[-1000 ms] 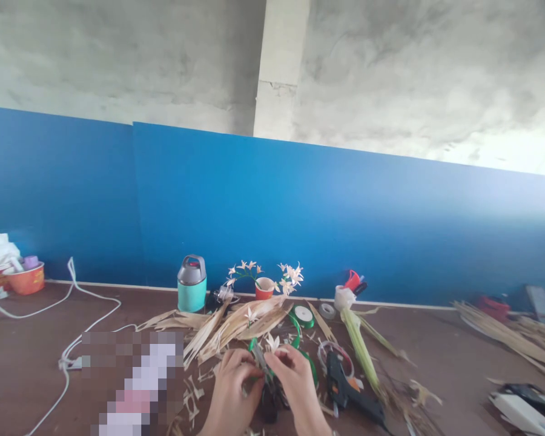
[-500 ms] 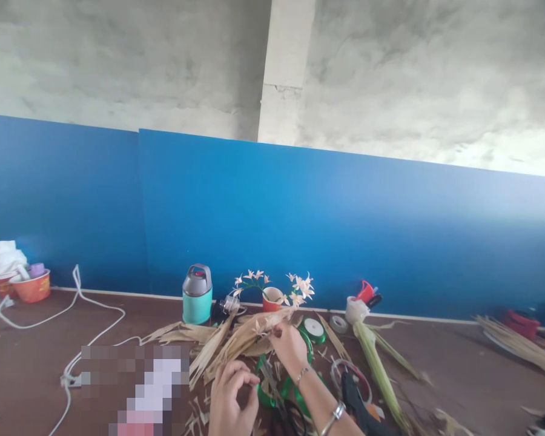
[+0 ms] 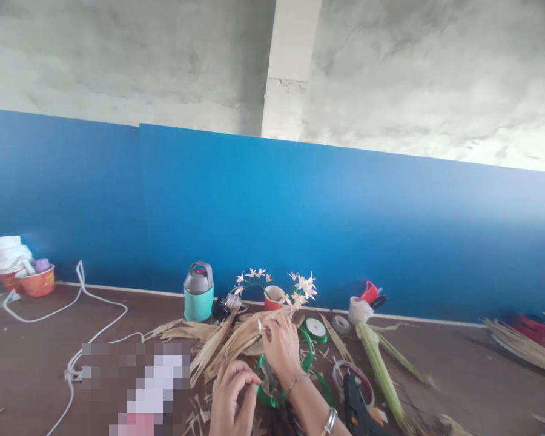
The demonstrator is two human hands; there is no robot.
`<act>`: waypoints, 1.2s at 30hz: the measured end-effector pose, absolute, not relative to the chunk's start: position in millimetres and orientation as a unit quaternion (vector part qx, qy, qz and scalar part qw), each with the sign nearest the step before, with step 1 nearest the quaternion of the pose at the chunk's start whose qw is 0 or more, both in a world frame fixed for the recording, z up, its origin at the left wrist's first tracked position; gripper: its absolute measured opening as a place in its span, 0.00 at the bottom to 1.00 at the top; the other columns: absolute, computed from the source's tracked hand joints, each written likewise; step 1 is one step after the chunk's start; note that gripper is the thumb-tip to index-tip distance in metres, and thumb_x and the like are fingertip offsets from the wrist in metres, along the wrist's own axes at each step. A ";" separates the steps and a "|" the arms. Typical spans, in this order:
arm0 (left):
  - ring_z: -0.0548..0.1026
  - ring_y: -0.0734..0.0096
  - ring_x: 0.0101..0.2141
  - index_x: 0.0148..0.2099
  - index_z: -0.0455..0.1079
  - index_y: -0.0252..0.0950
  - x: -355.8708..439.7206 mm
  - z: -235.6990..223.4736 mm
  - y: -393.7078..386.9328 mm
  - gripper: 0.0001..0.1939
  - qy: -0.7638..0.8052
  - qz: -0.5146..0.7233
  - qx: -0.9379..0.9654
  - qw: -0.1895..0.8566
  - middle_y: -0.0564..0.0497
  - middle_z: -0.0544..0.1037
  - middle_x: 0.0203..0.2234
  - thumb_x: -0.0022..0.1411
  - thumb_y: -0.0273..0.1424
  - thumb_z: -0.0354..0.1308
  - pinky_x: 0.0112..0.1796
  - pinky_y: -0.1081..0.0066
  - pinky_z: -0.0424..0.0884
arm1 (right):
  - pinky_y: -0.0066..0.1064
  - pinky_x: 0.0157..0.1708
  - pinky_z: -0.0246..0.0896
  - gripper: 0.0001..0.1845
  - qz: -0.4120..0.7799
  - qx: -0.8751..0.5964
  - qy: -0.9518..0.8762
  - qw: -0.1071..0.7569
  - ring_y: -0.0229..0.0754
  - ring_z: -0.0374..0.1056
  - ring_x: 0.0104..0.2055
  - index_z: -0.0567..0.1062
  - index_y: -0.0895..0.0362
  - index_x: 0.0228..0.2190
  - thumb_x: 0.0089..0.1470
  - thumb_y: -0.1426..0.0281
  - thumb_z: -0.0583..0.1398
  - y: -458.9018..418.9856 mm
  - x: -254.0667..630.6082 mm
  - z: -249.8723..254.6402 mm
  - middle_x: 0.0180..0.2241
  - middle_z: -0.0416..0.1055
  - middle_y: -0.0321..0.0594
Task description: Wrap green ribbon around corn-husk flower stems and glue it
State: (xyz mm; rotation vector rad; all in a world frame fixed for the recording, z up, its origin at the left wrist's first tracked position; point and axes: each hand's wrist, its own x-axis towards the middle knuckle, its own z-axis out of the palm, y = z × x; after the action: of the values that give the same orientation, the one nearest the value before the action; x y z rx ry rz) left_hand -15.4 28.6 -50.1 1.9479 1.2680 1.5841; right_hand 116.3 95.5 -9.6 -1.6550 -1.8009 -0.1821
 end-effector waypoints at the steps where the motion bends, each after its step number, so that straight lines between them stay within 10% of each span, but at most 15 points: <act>1: 0.71 0.64 0.31 0.27 0.69 0.39 -15.9 -49.1 28.7 0.12 0.448 0.558 0.679 0.165 0.50 0.73 0.27 0.60 0.31 0.48 0.34 0.68 0.67 | 0.35 0.39 0.55 0.10 -0.068 -0.635 -0.692 0.338 0.47 0.65 0.39 0.74 0.53 0.25 0.52 0.75 0.54 96.6 118.2 -9.6 0.33 0.71 0.41; 36: 0.76 0.59 0.39 0.42 0.72 0.39 -22.6 -3.9 49.9 0.11 0.475 0.502 0.719 0.077 0.46 0.78 0.37 0.56 0.32 0.56 0.38 0.61 0.74 | 0.25 0.31 0.61 0.09 0.187 -0.558 -0.710 0.386 0.39 0.69 0.30 0.77 0.57 0.26 0.47 0.75 0.55 64.8 154.9 40.5 0.27 0.76 0.36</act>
State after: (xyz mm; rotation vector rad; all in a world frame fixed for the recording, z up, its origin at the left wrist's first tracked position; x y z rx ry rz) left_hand -22.6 49.9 -3.9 2.1532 1.4242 1.5040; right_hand 154.9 64.8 40.5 -1.4211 -1.8081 0.4768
